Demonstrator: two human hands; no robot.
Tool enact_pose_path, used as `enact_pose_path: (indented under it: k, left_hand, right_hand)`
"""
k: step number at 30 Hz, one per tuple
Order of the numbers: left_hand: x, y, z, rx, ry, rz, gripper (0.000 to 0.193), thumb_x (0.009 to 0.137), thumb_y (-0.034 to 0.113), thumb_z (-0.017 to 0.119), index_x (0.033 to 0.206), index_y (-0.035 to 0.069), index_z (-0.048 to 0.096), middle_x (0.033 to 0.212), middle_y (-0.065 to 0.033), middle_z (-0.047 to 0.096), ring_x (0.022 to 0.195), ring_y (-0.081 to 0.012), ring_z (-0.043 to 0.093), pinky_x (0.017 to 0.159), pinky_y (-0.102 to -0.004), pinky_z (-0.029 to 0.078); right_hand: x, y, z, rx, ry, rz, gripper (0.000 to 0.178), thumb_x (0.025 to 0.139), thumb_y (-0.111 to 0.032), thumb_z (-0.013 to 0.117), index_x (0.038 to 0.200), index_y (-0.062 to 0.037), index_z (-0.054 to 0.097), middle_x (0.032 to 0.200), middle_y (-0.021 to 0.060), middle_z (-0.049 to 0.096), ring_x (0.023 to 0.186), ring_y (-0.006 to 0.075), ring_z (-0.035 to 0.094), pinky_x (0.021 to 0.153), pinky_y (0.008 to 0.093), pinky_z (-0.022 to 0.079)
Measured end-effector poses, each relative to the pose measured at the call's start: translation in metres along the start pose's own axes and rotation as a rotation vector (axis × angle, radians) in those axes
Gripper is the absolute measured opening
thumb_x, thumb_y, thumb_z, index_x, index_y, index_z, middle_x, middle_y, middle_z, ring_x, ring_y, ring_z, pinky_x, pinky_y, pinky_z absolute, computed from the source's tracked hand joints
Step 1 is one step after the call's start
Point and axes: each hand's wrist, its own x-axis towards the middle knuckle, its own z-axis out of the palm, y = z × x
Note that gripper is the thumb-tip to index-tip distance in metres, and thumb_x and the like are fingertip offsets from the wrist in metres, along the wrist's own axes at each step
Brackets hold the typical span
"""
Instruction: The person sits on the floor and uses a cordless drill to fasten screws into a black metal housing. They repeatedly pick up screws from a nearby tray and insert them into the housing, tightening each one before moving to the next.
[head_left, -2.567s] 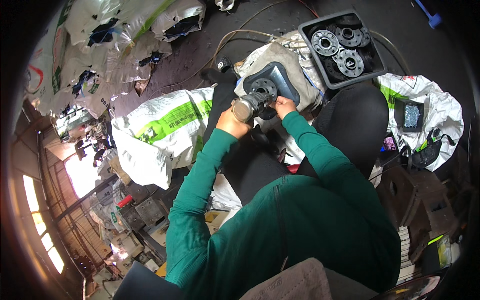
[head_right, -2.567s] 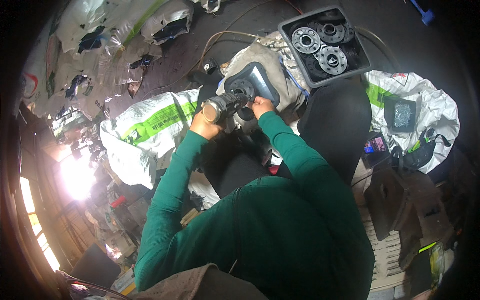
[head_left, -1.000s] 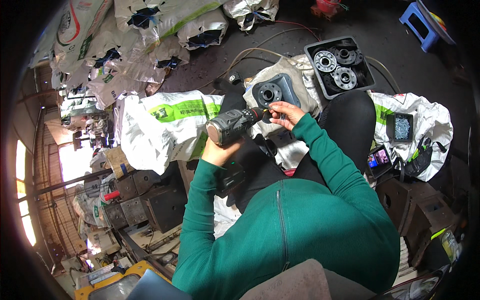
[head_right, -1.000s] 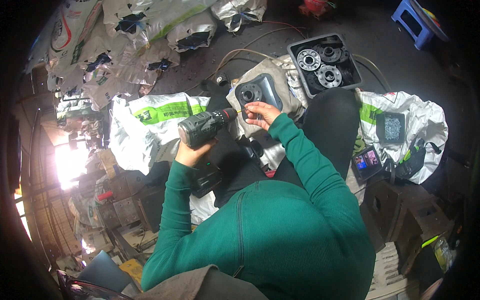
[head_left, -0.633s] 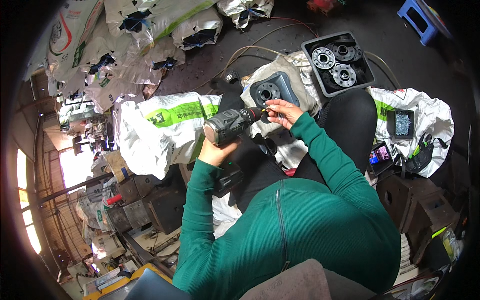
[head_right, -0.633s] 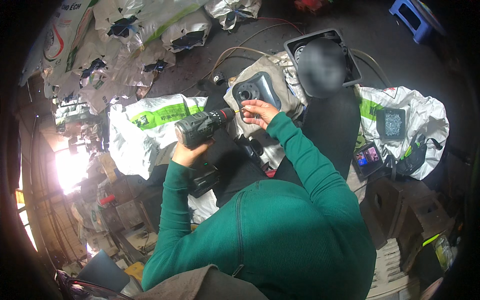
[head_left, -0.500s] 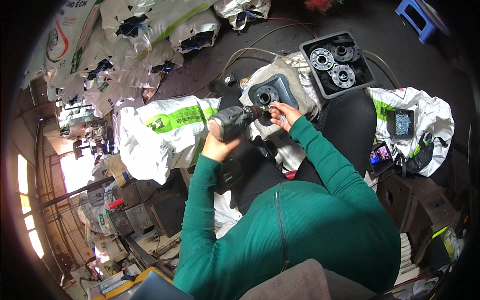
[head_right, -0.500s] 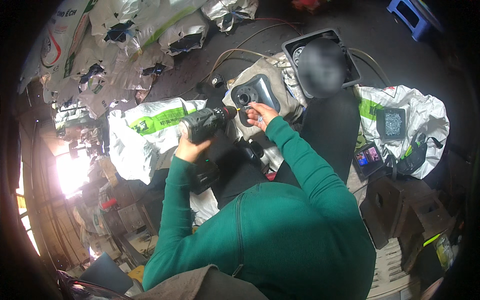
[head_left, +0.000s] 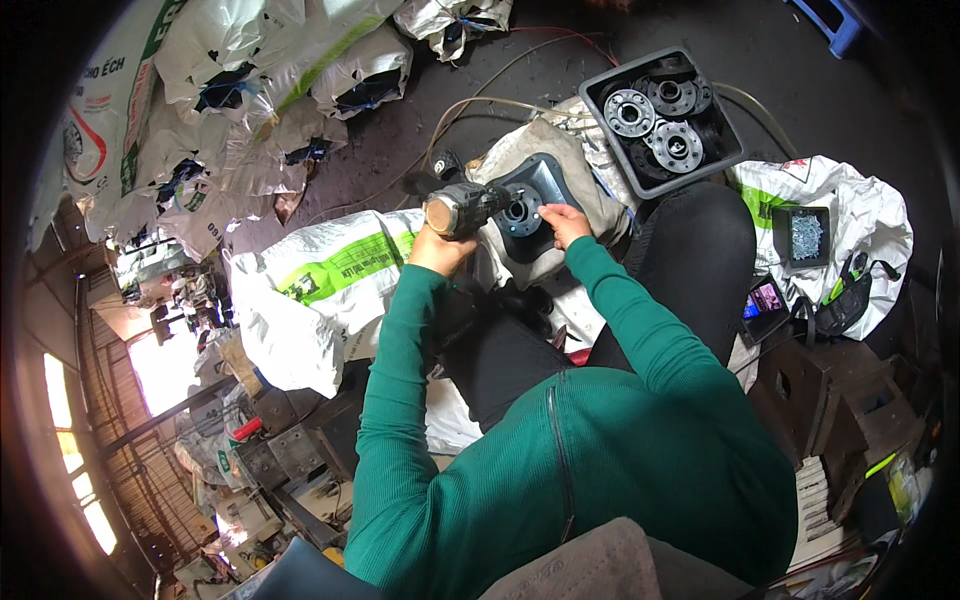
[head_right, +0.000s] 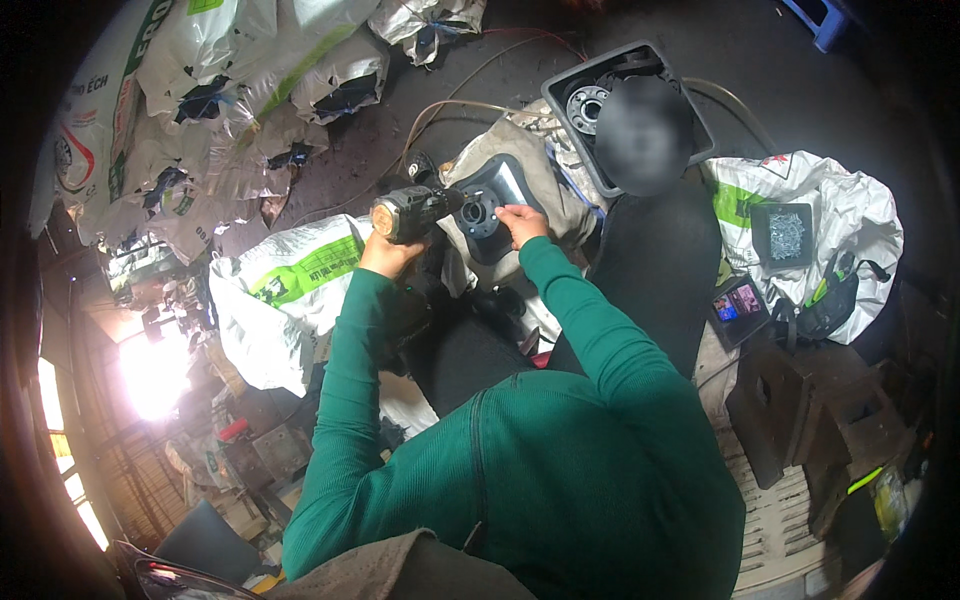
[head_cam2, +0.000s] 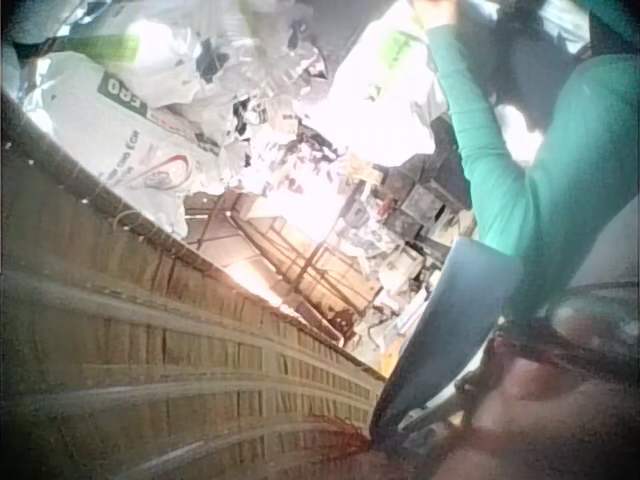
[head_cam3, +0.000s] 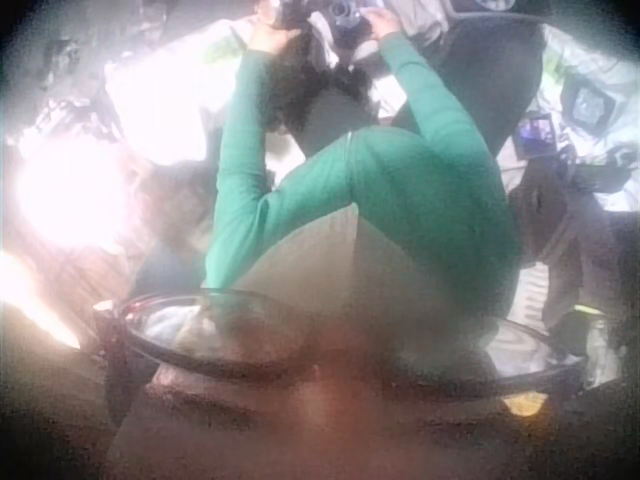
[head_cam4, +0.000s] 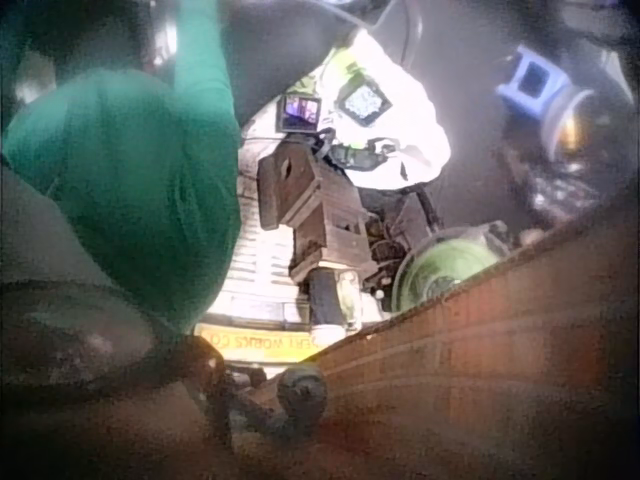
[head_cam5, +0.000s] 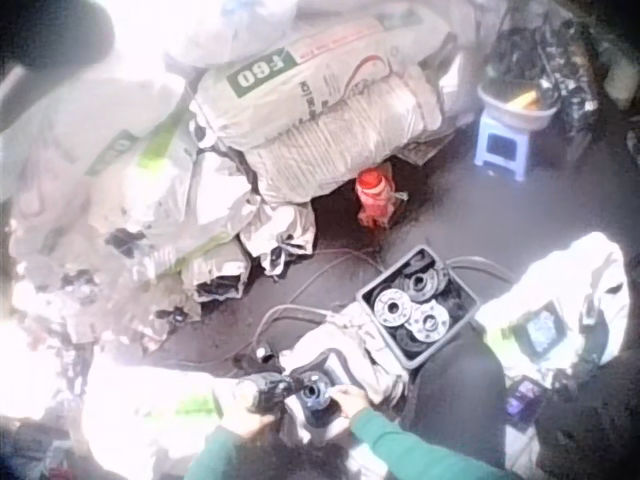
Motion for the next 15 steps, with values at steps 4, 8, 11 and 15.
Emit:
enact_pose_path:
  k: [4,8,11,15]
  left_hand:
    - [0.009,0.001,0.001,0.125,-0.009,0.005,0.05,0.065,0.005,0.074,0.111,0.003,0.056,0.101,-0.0081,0.063,0.093,-0.0184,0.06,0.084,-0.0301,0.046]
    - [0.016,0.005,0.001,0.218,-0.07,-0.018,0.049,0.064,0.007,0.073,0.11,0.003,0.057,0.101,-0.0098,0.064,0.093,-0.0203,0.06,0.083,-0.0303,0.046]
    - [0.022,0.009,-0.003,0.278,-0.117,-0.066,0.047,0.062,0.011,0.071,0.107,0.004,0.059,0.099,-0.0126,0.065,0.092,-0.0237,0.062,0.08,-0.0314,0.048]
    - [0.027,0.014,-0.003,0.251,-0.132,-0.07,0.049,0.063,0.006,0.072,0.11,0.003,0.058,0.102,-0.011,0.064,0.096,-0.0217,0.06,0.084,-0.0303,0.046]
  right_hand:
    - [0.004,0.005,0.008,-0.09,0.002,-0.09,0.046,0.076,-0.027,0.072,0.109,0.0007,0.057,0.071,0.001,0.056,0.049,0.0071,0.045,0.04,0.0229,0.035]
    - [0.008,0.013,0.01,-0.092,0.01,-0.138,0.05,0.076,-0.026,0.073,0.111,0.0034,0.054,0.074,0.0019,0.057,0.051,0.0066,0.045,0.042,0.0222,0.034]
    - [0.011,0.014,0.013,-0.035,0.013,-0.146,0.047,0.076,-0.023,0.073,0.11,0.0041,0.054,0.073,0.0027,0.058,0.053,0.0066,0.046,0.046,0.0215,0.037]
    - [0.01,0.011,0.015,-0.039,-0.003,-0.152,0.042,0.077,-0.02,0.072,0.107,0.0037,0.055,0.071,0.0017,0.057,0.057,0.0063,0.048,0.051,0.0211,0.038]
